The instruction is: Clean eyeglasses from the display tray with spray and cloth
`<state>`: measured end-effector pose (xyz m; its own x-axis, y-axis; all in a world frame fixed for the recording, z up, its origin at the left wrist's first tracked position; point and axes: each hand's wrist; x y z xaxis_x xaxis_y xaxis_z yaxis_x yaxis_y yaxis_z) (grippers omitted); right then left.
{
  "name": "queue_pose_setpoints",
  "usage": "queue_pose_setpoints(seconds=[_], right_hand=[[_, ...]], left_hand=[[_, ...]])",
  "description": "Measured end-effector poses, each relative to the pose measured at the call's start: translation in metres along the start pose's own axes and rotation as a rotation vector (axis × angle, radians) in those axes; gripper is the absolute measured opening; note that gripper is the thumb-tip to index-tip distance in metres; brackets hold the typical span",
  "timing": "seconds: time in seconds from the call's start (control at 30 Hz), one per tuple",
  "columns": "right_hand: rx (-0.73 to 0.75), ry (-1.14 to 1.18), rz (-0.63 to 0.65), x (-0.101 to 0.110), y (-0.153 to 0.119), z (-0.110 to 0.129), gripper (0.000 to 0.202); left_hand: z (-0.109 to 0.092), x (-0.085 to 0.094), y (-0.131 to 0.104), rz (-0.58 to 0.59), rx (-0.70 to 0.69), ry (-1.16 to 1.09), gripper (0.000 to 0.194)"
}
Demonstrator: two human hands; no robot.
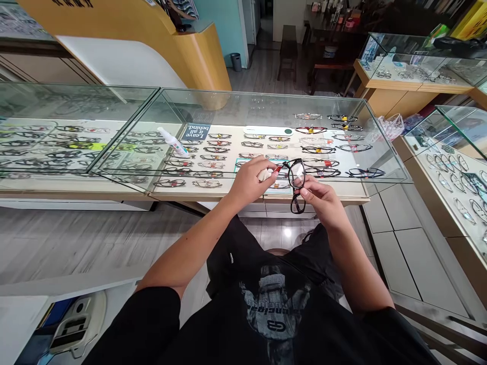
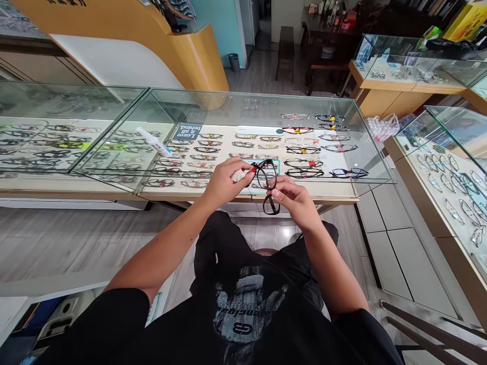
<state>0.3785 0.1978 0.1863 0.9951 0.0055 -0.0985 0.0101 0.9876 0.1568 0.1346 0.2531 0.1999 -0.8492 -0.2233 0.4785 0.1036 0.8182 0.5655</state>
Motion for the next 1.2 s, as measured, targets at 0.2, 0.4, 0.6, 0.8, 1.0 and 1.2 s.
queue_pose_setpoints(seconds=[0.2, 0.4, 0.6, 0.8, 1.0, 1.2], right_hand=[[-0.017, 0.069, -0.017, -0.009, 0.007, -0.002, 0.022], [-0.148, 0.220, -0.108, -0.009, 0.009, -0.003, 0.023], [-0.161, 0.235, -0.279, -0.001, 0.012, -0.003, 0.031], [-0.119, 0.235, -0.304, -0.001, 0.011, -0.009, 0.029], [-0.121, 0.262, -0.359, -0.001, 0.012, -0.015, 0.027], [-0.165, 0.261, -0.366, -0.009, 0.008, -0.012, 0.028]], left_hand=[[-0.006, -0.004, -0.006, 0.135, 0.020, -0.148, 0.030], [-0.004, 0.010, 0.004, 0.255, -0.030, -0.114, 0.034], [0.058, 0.027, 0.031, 0.134, -0.104, 0.380, 0.029], [0.101, 0.015, 0.033, -0.003, -0.099, 0.555, 0.033], [0.028, -0.004, -0.021, -0.103, -0.066, 0.118, 0.040], [-0.023, -0.032, -0.072, -0.083, 0.029, -0.173, 0.025]])
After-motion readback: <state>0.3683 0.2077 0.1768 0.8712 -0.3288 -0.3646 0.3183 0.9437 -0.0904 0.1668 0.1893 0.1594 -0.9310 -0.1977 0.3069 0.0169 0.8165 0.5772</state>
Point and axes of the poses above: each hand's wrist, its own y-axis towards the middle knuckle, its own x-axis out of the back of the hand, z = x × y, and after that the axes turned 15 degrees about -z, right-handed
